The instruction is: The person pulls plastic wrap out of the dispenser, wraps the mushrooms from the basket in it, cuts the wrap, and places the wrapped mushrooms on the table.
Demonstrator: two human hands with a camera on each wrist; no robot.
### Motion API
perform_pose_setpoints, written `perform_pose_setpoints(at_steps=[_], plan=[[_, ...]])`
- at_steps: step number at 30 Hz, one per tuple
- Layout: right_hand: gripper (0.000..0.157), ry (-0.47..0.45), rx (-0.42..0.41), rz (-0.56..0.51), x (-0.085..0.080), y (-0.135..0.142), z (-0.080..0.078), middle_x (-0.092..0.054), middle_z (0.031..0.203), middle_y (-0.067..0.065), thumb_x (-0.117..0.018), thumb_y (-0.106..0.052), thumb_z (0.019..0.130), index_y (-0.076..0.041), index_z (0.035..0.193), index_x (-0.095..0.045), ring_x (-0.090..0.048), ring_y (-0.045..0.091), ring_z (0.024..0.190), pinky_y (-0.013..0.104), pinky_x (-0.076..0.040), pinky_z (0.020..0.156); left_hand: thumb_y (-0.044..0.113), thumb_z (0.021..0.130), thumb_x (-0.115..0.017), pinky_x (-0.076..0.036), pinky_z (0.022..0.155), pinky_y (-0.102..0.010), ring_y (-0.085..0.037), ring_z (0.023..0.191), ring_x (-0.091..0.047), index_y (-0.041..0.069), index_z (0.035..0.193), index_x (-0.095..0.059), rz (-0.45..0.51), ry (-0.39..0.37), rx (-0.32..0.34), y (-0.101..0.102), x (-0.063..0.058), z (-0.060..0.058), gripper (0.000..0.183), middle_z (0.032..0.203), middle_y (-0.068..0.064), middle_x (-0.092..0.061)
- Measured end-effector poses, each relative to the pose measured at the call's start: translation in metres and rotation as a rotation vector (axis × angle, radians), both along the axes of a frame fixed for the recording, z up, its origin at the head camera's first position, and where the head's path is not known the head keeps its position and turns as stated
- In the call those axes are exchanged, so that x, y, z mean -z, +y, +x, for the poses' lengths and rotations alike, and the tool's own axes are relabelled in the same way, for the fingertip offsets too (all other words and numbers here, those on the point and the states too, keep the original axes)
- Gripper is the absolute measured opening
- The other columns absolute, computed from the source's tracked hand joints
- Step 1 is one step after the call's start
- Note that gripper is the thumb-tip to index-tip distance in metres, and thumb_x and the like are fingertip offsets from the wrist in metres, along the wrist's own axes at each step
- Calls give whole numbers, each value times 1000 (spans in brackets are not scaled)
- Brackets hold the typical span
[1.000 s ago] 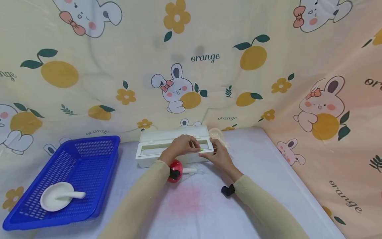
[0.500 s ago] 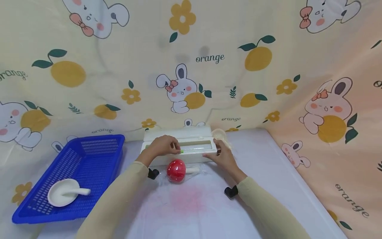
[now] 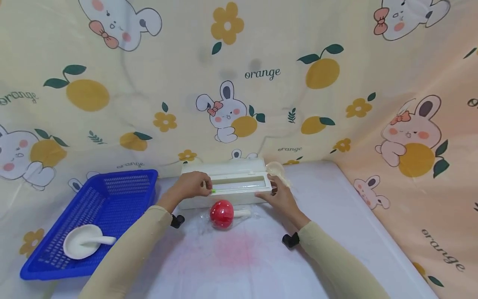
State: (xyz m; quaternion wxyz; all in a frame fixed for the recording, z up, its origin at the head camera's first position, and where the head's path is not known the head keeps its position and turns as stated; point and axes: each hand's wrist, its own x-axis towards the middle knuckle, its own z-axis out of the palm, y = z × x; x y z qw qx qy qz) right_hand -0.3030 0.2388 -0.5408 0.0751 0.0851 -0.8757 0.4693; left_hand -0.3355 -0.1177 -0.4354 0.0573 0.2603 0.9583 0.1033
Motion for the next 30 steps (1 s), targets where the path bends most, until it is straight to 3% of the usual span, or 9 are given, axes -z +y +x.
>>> perform_pose_setpoints(at_steps=[3, 8, 11, 13, 17, 21, 26, 30], plan=[[93, -4, 17, -2, -1, 2, 1, -64, 145, 22, -92, -46, 85, -18, 160, -44, -70, 33, 108, 40, -60, 86, 28, 93, -83, -52, 75, -37, -14, 83, -61, 25, 92, -77, -26, 2, 3, -23, -4, 0, 7, 92, 9, -72], [94, -6, 6, -4, -1, 5, 2, -63, 146, 24, -91, -46, 87, -17, 161, -42, -70, 35, 109, 38, -60, 84, 27, 93, -82, -50, 73, -35, -16, 81, -59, 24, 94, -75, -42, -22, -45, -65, -4, 4, 7, 92, 6, -69], [94, -10, -5, 6, 1, 7, 1, -62, 146, 25, -89, -47, 88, -16, 163, -41, -71, 34, 111, 34, -60, 85, 25, 89, -85, -49, 69, -35, -14, 77, -57, 26, 90, -73, -72, 53, -66, -85, 0, 8, 12, 91, 7, -69], [94, -11, -5, 3, 2, 9, 1, -63, 145, 26, -89, -44, 88, -14, 163, -41, -72, 35, 109, 33, -60, 84, 24, 88, -85, -50, 66, -35, -13, 76, -56, 26, 90, -72, -95, 114, -40, -91, 2, 10, 13, 93, 6, -70], [93, -10, -5, -21, 2, 11, 2, -63, 144, 27, -90, -38, 89, -13, 163, -41, -74, 36, 107, 33, -61, 84, 24, 88, -83, -53, 65, -38, -15, 75, -57, 23, 91, -71, -109, 183, -5, -92, 5, 14, 13, 94, 2, -72], [95, -20, -15, -22, 1, 10, 0, -61, 147, 28, -90, -39, 89, -14, 164, -39, -74, 36, 108, 35, -61, 87, 24, 90, -83, -54, 72, -40, -16, 78, -59, 19, 96, -72, -87, 166, -69, -86, 2, 18, 14, 94, 1, -73], [96, -37, -21, 1, -1, 4, 1, -59, 149, 30, -89, -38, 91, -14, 165, -34, -72, 38, 111, 46, -60, 93, 33, 96, -81, -58, 82, -41, -20, 90, -67, 15, 112, -72, -44, 152, -72, -66, 2, 30, 26, 104, -2, -72], [95, -10, -36, 14, -3, -4, 2, -53, 151, 32, -88, -35, 93, -10, 164, -30, -68, 42, 116, 52, -59, 96, 40, 94, -84, -57, 82, -44, -25, 96, -67, 17, 110, -70, -37, 172, -77, -48, 11, 44, 31, 105, -3, -69]])
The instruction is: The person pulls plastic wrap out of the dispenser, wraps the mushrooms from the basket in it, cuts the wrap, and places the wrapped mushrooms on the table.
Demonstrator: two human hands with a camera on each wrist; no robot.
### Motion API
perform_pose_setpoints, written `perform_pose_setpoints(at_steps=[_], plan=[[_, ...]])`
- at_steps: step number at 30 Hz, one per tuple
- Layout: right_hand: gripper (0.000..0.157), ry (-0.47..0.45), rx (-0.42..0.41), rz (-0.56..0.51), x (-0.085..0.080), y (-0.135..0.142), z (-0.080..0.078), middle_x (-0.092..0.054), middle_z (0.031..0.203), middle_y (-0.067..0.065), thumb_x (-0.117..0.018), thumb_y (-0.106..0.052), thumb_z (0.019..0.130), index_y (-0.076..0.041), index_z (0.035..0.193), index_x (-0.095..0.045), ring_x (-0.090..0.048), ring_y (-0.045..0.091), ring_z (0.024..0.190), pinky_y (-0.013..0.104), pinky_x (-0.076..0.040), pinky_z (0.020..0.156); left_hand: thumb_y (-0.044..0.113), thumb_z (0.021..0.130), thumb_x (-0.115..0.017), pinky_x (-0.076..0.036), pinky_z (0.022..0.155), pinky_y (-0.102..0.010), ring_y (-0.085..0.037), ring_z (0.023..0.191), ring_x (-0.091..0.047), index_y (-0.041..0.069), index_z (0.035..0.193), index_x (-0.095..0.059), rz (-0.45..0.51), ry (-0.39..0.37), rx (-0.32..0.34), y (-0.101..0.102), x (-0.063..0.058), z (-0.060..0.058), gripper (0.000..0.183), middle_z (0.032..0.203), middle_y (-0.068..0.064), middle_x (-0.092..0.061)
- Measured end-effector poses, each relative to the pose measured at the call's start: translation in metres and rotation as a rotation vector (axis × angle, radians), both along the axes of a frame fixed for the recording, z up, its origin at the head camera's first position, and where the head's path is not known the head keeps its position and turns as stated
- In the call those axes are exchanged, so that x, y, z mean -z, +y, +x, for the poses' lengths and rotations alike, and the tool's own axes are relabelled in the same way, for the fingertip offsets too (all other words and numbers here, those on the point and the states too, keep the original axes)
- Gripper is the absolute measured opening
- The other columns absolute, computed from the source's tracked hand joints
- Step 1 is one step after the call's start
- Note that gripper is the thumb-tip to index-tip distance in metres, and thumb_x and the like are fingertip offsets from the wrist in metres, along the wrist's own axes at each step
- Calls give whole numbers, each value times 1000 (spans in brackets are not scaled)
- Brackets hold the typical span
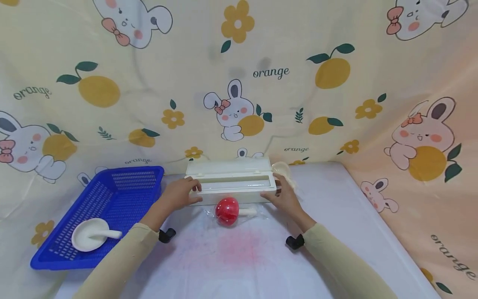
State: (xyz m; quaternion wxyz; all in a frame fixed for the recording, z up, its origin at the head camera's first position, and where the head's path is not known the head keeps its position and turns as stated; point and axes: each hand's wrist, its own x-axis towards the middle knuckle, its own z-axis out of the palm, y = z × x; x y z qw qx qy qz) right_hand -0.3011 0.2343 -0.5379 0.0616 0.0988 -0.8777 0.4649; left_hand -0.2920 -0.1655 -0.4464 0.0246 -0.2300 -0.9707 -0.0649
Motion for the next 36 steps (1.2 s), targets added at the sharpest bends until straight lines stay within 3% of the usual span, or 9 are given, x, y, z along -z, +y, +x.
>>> perform_pose_setpoints(at_steps=[3, 7, 12, 18, 24, 29, 36], plan=[[93, 18, 25, 6, -4, -5, 3, -50, 147, 28, -89, -33, 91, -10, 159, -30, -63, 41, 117, 49, -58, 93, 36, 91, -88, -56, 78, -44, -25, 94, -65, 18, 105, -68, -6, 85, -8, 8, 9, 6, 30, 101, -2, -67], [79, 60, 79, 42, -8, -10, 10, -43, 126, 17, -91, -31, 89, -11, 142, -35, -53, 31, 107, 37, -49, 84, 25, 90, -89, -55, 73, -42, -26, 90, -65, 19, 97, -66, -4, 230, -2, 12, 18, 8, 25, 95, -1, -65], [59, 159, 75, 59, -8, -15, 19, -39, 110, 15, -92, -23, 89, -8, 123, -46, -46, 31, 97, 36, -41, 78, 17, 92, -87, -54, 76, -44, -28, 94, -69, 17, 95, -69, 30, 284, 9, 13, 23, 11, 18, 92, -1, -69], [35, 277, 25, 95, -5, -17, 29, -45, 111, 17, -91, -13, 88, -9, 108, -62, -53, 35, 105, 45, -45, 89, 15, 95, -83, -57, 81, -46, -27, 96, -70, 13, 104, -77, 125, 271, 1, 12, 29, 18, 12, 94, -2, -72], [22, 420, -78, 146, -4, -16, 38, -58, 108, 13, -90, -4, 87, -12, 101, -75, -58, 34, 97, 38, -47, 80, 16, 96, -82, -60, 81, -44, -24, 94, -71, 15, 98, -77, 292, 233, 10, 12, 36, 28, 6, 100, -3, -71], [25, 512, -215, 162, -2, -12, 41, -70, 105, 0, -87, 3, 86, -14, 100, -75, -62, 25, 96, 39, -55, 73, 14, 99, -79, -60, 93, -46, -27, 106, -72, 13, 101, -74, 437, 116, 51, 16, 42, 38, 5, 109, -4, -72], [30, 560, -356, 191, 5, -10, 46, -71, 108, -2, -86, 5, 85, -13, 105, -74, -65, 20, 106, 27, -56, 92, 12, 102, -75, -58, 100, -48, -25, 111, -70, 13, 108, -72, 620, -40, 79, 24, 53, 52, 6, 108, -2, -71]])
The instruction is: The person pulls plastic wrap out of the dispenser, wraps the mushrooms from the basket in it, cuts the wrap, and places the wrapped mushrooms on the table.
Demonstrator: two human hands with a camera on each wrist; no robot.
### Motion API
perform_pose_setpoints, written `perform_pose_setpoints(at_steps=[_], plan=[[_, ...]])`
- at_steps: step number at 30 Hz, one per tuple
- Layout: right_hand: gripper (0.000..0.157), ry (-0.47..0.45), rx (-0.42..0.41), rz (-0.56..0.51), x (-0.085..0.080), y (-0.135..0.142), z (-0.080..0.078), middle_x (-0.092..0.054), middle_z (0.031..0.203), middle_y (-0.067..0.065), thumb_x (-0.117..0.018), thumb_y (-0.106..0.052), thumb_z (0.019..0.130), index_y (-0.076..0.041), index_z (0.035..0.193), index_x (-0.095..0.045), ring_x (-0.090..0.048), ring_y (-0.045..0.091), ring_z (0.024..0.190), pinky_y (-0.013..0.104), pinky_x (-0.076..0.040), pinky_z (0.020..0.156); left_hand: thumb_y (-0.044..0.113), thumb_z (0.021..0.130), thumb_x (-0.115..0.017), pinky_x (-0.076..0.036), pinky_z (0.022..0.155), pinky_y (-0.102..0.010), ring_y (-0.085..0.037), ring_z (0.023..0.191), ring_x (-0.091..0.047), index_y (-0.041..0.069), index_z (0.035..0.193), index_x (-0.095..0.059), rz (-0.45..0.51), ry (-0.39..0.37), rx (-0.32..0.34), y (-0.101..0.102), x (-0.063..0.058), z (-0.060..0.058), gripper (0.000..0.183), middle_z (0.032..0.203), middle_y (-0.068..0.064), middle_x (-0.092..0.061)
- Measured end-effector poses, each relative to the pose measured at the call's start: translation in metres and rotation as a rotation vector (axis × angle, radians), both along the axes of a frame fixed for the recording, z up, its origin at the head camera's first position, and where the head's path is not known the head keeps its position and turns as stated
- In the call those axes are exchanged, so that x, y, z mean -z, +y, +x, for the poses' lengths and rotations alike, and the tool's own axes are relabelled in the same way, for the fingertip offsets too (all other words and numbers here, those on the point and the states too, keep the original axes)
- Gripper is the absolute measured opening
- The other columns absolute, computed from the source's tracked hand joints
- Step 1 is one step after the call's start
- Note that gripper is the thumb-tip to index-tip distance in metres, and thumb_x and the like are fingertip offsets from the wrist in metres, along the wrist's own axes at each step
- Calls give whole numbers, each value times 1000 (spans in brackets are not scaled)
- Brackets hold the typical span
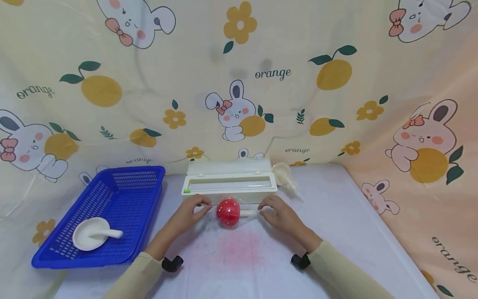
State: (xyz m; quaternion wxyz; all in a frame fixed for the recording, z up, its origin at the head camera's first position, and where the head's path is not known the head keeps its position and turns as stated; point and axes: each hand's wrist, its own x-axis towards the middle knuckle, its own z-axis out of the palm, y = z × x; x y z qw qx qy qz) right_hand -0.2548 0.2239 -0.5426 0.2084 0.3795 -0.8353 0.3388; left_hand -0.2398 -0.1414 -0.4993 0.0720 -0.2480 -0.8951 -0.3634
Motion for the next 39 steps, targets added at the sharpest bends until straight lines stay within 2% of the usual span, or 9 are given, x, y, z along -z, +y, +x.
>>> perform_pose_setpoints(at_steps=[5, 10, 13, 16, 23, 27, 33, 37, 39], plan=[[28, -71, -33, 48, 2, -1, 5, -70, 109, -7, -86, 2, 87, -15, 107, -76, -65, 14, 104, 24, -56, 94, 27, 99, -81, -55, 107, -48, -22, 121, -66, 17, 117, -70, -17, -76, 12, 5, 9, 9, 24, 119, 2, -70], [26, -117, -77, 86, 2, -4, 9, -70, 109, -4, -85, 1, 87, -12, 107, -77, -64, 17, 104, 33, -57, 94, 25, 86, -93, -56, 105, -44, -20, 120, -67, 16, 122, -69, -78, -32, 38, 9, 13, 12, 44, 121, 2, -70], [23, -153, -98, 122, 1, -6, 12, -71, 111, -3, -85, -3, 89, -12, 109, -78, -65, 17, 106, 38, -57, 96, 15, 87, -92, -57, 104, -44, -23, 117, -69, 14, 121, -69, -80, 1, 47, 10, 16, 11, 41, 120, -1, -70], [19, -224, -94, 152, -1, -8, 13, -71, 111, -4, -86, -9, 91, -14, 108, -80, -65, 16, 107, 40, -57, 98, 11, 90, -88, -58, 101, -43, -22, 114, -70, 14, 120, -70, -69, -5, 17, 11, 19, 9, 35, 120, -2, -71], [8, -389, -71, 248, -5, -15, 11, -69, 105, -13, -81, -20, 98, -19, 106, -82, -62, 11, 103, 38, -56, 95, 16, 98, -80, -60, 96, -44, -19, 108, -71, 19, 113, -74, 10, -62, -57, 14, 22, 5, 17, 115, 2, -74], [5, -429, -1, 272, -10, -21, 12, -69, 100, -17, -81, -23, 98, -23, 103, -79, -62, 7, 96, 35, -58, 89, 19, 99, -79, -60, 96, -46, -17, 105, -71, 19, 111, -76, 43, -78, -78, 15, 21, 3, 13, 110, 5, -75], [26, -421, 133, 150, -18, -29, 13, -68, 105, -3, -87, -21, 93, -15, 112, -70, -66, 19, 94, 34, -60, 79, 19, 98, -80, -61, 95, -46, -17, 100, -70, 17, 118, -74, 75, -119, -89, 17, 20, -4, 20, 101, 6, -75], [49, -411, 218, 213, -16, -35, 8, -67, 122, 4, -91, -30, 89, -14, 130, -70, -63, 21, 101, 36, -58, 83, 19, 98, -80, -61, 94, -43, -16, 100, -70, 18, 113, -75, 89, -141, -88, 18, 21, -8, 16, 101, 7, -74], [53, -391, 235, 261, -14, -37, 4, -68, 125, 5, -92, -34, 87, -15, 132, -72, -63, 22, 106, 40, -58, 89, 19, 98, -81, -61, 95, -42, -16, 102, -70, 18, 109, -76, 106, -155, -84, 18, 22, -8, 12, 103, 7, -75]])
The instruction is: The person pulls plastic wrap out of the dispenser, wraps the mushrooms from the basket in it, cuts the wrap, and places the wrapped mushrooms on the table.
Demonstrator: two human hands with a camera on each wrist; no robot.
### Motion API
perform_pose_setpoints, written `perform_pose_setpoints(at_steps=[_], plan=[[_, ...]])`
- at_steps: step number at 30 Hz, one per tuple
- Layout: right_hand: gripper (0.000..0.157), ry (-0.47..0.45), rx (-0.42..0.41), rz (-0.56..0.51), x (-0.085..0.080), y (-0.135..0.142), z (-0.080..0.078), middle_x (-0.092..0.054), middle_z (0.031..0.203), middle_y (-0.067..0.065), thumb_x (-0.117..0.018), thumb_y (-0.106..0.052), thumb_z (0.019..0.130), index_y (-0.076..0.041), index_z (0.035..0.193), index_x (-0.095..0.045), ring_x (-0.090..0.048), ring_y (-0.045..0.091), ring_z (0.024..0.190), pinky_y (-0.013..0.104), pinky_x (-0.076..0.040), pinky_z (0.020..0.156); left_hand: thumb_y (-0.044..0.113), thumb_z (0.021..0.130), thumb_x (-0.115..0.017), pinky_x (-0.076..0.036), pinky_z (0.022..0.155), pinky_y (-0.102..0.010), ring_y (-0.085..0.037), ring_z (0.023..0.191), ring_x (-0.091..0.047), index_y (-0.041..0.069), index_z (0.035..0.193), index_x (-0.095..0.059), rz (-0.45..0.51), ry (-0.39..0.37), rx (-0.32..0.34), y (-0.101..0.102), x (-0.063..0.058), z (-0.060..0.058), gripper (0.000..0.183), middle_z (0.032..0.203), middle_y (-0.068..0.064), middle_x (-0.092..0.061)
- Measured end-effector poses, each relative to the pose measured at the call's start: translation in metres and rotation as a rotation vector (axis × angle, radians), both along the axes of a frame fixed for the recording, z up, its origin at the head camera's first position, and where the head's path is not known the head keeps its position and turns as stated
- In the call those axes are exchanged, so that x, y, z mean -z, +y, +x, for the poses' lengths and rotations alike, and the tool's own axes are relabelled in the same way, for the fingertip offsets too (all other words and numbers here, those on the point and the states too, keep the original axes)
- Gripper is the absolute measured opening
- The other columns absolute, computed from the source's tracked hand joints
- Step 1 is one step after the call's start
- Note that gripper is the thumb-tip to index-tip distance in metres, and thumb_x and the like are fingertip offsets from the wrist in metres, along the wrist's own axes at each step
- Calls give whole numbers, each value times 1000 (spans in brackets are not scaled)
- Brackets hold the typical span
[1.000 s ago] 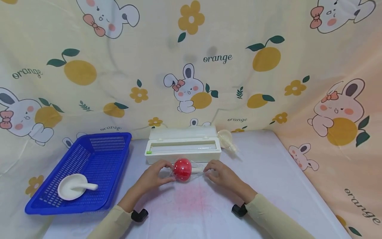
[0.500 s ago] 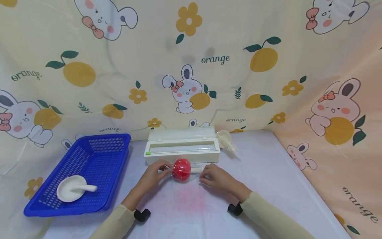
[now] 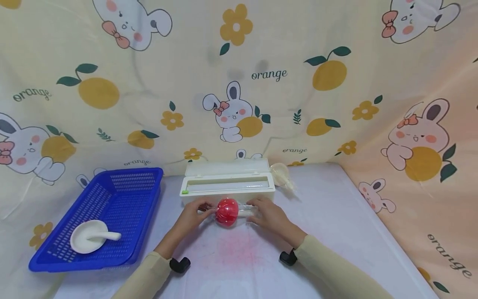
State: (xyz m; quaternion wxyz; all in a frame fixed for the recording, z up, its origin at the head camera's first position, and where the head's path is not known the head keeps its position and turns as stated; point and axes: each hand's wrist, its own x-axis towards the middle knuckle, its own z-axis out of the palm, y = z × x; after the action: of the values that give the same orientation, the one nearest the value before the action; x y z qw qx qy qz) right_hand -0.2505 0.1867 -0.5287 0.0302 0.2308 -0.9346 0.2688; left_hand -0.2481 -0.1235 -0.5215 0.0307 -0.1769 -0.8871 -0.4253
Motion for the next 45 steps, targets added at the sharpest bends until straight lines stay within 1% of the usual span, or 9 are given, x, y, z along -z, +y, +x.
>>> perform_pose_setpoints(at_steps=[4, 11, 18, 21, 27, 34, 37, 40, 45], plan=[[50, 55, -39, 55, 5, -3, -7, -74, 124, 5, -93, -34, 86, -13, 128, -77, -66, 25, 114, 49, -58, 99, 21, 98, -81, -61, 96, -41, -16, 103, -71, 20, 106, -77, 35, -33, 0, 0, 2, -2, 9, 105, 6, -76], [35, 148, -68, 133, 7, -10, -12, -79, 113, 1, -94, -29, 84, -16, 114, -81, -64, 26, 114, 53, -48, 106, 16, 95, -83, -62, 90, -34, -14, 96, -73, 16, 103, -78, 87, -72, -26, 3, 4, -8, 10, 103, 3, -78], [28, 74, -58, 132, 1, -13, -2, -70, 100, -3, -90, -24, 86, -17, 109, -76, -64, 17, 92, 40, -58, 82, 16, 93, -85, -62, 86, -29, -13, 93, -73, 17, 105, -80, 121, -75, -54, 7, 6, -5, 13, 102, 3, -79], [28, 92, -43, 78, -1, -10, 3, -69, 100, -7, -90, -23, 85, -19, 108, -74, -61, 12, 90, 34, -58, 79, 17, 94, -84, -62, 89, -32, -14, 97, -74, 17, 110, -77, 148, -60, -65, 8, 1, -2, 17, 104, 3, -79], [27, 275, -120, -121, -10, -2, 11, -68, 95, -10, -90, -13, 82, -16, 103, -73, -56, 7, 84, 28, -56, 74, 21, 97, -82, -61, 96, -41, -20, 110, -73, 19, 119, -71, 193, 28, -104, 2, -14, 2, 25, 115, 3, -77], [28, 380, -120, -186, -14, 2, 16, -67, 93, -7, -90, -9, 82, -12, 102, -71, -57, 6, 82, 26, -56, 71, 12, 102, -75, -62, 83, -32, -22, 97, -74, 11, 117, -72, 271, 119, -244, -10, -22, 5, 15, 111, -6, -76], [29, 390, -92, -200, -17, 3, 17, -67, 93, -5, -90, -10, 82, -11, 104, -71, -57, 8, 82, 27, -56, 71, 15, 105, -72, -63, 74, -31, -22, 86, -75, 9, 113, -74, 321, 65, -288, -11, -25, 8, 10, 101, -9, -78], [29, 383, -84, -214, -18, 1, 18, -67, 95, -4, -90, -11, 84, -11, 105, -71, -57, 9, 84, 27, -57, 71, 20, 107, -70, -65, 69, -35, -25, 81, -78, 7, 111, -76, 373, -29, -278, -8, -26, 12, 15, 96, -11, -79], [28, 383, -102, -223, -16, -3, 19, -69, 98, -3, -90, -9, 83, -10, 105, -72, -59, 10, 86, 28, -58, 74, 28, 106, -72, -66, 75, -32, -26, 91, -80, 7, 119, -78, 381, -85, -243, 2, -27, 14, 26, 106, -12, -81]])
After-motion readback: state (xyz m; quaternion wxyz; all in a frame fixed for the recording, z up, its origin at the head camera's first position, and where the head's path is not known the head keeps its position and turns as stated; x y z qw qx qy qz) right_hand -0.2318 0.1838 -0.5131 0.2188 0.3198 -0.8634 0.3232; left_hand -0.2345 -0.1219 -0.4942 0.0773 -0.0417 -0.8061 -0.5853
